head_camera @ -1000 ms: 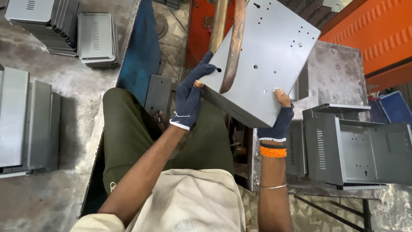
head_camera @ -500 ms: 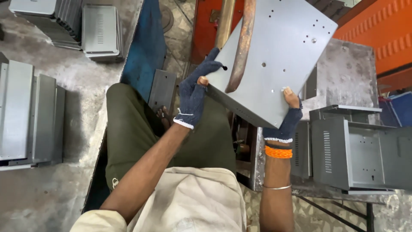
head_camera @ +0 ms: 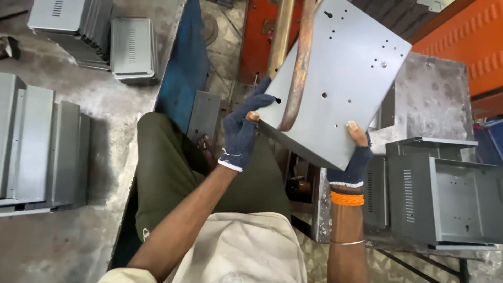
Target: The person spot welds and assembles metal enclosures on a factory floor.
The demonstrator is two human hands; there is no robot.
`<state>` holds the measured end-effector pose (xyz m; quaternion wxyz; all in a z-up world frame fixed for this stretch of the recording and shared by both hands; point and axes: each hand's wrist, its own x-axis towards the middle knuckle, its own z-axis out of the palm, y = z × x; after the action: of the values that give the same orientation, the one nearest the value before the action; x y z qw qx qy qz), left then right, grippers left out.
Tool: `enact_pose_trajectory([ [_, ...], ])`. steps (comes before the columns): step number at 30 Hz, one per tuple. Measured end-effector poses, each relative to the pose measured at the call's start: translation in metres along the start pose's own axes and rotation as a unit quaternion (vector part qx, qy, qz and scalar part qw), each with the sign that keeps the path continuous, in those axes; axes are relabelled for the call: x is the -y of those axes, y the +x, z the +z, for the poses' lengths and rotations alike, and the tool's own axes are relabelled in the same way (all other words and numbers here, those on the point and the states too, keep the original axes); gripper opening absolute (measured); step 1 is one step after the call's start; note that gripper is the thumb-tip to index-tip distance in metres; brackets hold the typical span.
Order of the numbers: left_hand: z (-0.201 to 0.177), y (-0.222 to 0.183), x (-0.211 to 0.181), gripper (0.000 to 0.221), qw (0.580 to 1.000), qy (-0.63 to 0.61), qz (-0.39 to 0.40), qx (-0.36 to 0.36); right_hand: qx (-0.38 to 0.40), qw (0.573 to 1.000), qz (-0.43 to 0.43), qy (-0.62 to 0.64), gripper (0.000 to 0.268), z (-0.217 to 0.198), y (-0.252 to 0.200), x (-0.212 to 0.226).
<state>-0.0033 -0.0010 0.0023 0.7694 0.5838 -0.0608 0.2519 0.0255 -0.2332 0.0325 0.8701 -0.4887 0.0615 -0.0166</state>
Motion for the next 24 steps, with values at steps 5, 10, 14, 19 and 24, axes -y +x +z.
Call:
enact_pose_trajectory([
  [5,0.0,0.0,-0.005,0.052,0.999,0.036,0.022,0.005,0.011,1.0,-0.001,0.024,0.05,-0.003,0.0,0.005],
  [10,0.006,-0.01,-0.004,0.053,0.997,0.011,0.066,0.048,0.067,0.997,0.025,0.039,0.057,0.0,0.014,0.023],
  [14,0.012,-0.013,-0.018,0.063,0.992,0.095,0.03,0.082,0.082,0.996,0.016,0.018,0.058,-0.025,0.037,0.018],
  [19,0.015,-0.012,-0.014,0.085,0.986,0.127,0.061,0.092,0.047,0.998,0.028,-0.016,0.055,-0.015,0.037,0.028],
  [24,0.016,-0.014,-0.018,0.088,0.983,0.129,0.081,0.103,0.051,0.997,0.049,-0.009,0.05,-0.031,0.055,0.022],
])
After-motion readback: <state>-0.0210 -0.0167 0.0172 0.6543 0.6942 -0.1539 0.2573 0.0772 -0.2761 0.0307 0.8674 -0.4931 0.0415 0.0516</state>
